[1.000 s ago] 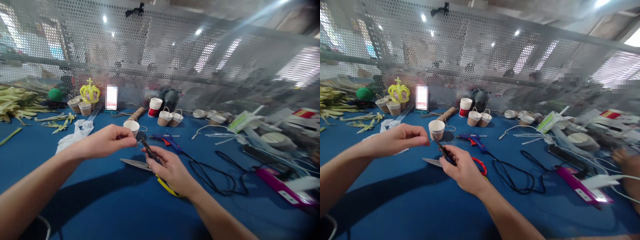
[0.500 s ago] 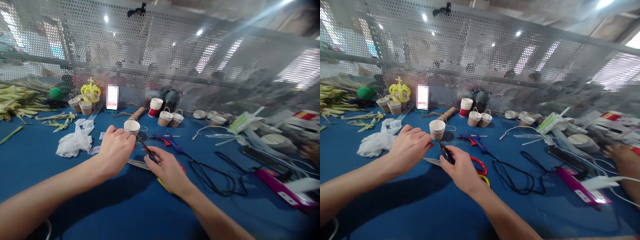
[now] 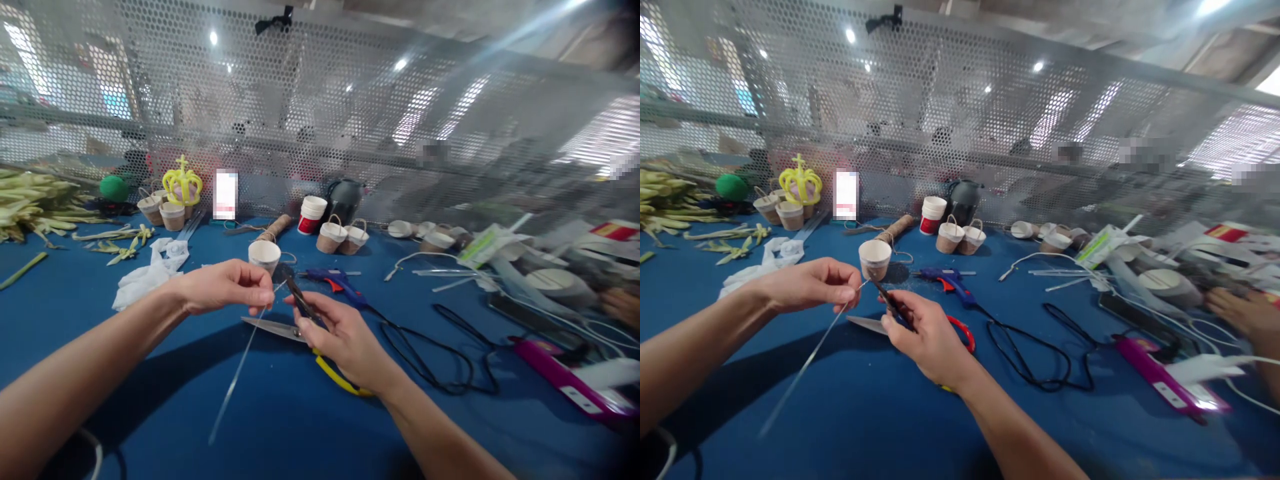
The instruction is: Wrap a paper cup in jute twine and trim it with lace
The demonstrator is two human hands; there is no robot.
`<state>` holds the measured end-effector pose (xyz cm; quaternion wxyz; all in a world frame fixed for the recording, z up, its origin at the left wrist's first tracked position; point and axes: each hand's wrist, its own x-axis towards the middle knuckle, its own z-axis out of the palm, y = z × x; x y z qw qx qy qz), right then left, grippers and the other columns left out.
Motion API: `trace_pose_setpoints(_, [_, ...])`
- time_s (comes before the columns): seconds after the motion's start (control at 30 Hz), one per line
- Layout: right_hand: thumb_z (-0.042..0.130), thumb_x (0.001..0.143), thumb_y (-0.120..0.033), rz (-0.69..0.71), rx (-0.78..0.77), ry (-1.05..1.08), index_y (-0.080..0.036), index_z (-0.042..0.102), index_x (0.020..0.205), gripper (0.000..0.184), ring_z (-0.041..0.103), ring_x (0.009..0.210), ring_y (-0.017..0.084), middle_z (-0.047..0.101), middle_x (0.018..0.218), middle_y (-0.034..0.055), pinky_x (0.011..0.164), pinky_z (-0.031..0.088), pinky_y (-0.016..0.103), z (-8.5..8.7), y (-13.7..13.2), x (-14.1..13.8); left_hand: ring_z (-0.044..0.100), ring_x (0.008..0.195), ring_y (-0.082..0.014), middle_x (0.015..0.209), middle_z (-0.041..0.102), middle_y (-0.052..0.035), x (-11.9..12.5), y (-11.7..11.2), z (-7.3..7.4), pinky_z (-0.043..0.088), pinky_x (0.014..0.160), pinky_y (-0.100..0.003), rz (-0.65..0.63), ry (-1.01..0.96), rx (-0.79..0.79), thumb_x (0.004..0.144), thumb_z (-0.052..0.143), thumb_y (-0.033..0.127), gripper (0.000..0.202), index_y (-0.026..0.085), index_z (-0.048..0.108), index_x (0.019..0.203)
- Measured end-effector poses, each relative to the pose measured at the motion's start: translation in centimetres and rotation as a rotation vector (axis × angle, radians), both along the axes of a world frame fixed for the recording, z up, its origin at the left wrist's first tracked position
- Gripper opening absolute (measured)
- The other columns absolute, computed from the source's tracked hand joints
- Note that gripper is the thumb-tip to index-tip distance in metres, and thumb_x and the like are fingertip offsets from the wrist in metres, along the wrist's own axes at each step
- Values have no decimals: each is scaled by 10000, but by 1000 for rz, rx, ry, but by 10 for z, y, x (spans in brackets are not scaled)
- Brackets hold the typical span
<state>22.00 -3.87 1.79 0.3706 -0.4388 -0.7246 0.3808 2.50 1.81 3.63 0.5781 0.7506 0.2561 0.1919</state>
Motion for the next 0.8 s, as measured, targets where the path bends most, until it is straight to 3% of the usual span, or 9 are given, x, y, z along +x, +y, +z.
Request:
trace_pose_setpoints(0.13, [506,783,-277,-143,51,-130,-137,575,907,199,446,536,96,528,658,7,461,397,209,-6,3,0,505,643,-164,615,554,-36,16,-21,7,357,643,-309,477,459,824,786,475,192,174,137,534,632])
trace_pose_setpoints(0.2, [518,777,-277,-166,72,-150,-136,572,900,195,463,564,105,547,688,19,483,411,216,-8,4,0,528,690,-201,642,585,-75,19,-26,9,346,683,-356,564,559,1003,797,430,131,193,120,562,656])
trace_pose_setpoints(0.27, [502,784,-282,-133,48,-113,-138,568,909,202,455,554,101,532,683,13,484,411,219,-7,3,1,517,637,-178,622,579,-53,15,-24,12,351,634,-319,470,521,824,804,460,198,185,125,574,677])
trace_pose_setpoints(0.37, [484,781,-280,-43,-28,5,-140,562,933,221,421,504,82,486,663,-9,462,395,221,-3,2,3,486,609,-118,663,569,-6,2,-11,12,357,587,-241,162,213,296,827,453,341,246,151,595,761])
trace_pose_setpoints(0.47, [491,758,-258,22,-53,88,-142,560,952,236,413,491,74,477,674,-15,459,387,225,1,1,4,489,657,-96,750,582,-3,-7,2,5,371,651,-228,-56,-88,-81,760,558,355,206,149,565,772])
trace_pose_setpoints(0.57, [488,751,-250,39,-62,91,-145,565,947,235,407,487,73,480,669,-16,460,383,227,2,1,4,468,611,-97,621,525,22,-4,4,-1,368,637,-238,-111,-154,-199,710,600,391,269,146,497,668])
trace_pose_setpoints(0.63, [486,761,-263,4,-63,46,-141,567,952,241,413,496,80,487,664,-14,471,390,231,1,2,4,434,564,-95,572,478,35,1,-1,-1,349,591,-236,-3,-28,-33,719,578,379,266,150,476,631])
trace_pose_setpoints(0.7, [496,769,-281,-80,-13,-45,-132,573,941,241,436,527,95,508,666,-4,500,402,239,-1,3,3,433,563,-110,583,484,18,8,-9,1,336,581,-253,221,210,317,747,542,314,210,150,485,628])
trace_pose_setpoints(0.8, [526,759,-290,-199,98,-164,-123,581,912,233,503,621,131,572,735,33,578,428,263,-5,5,3,494,703,-184,641,538,-41,16,-21,4,337,702,-347,555,479,890,769,452,149,145,140,509,635])
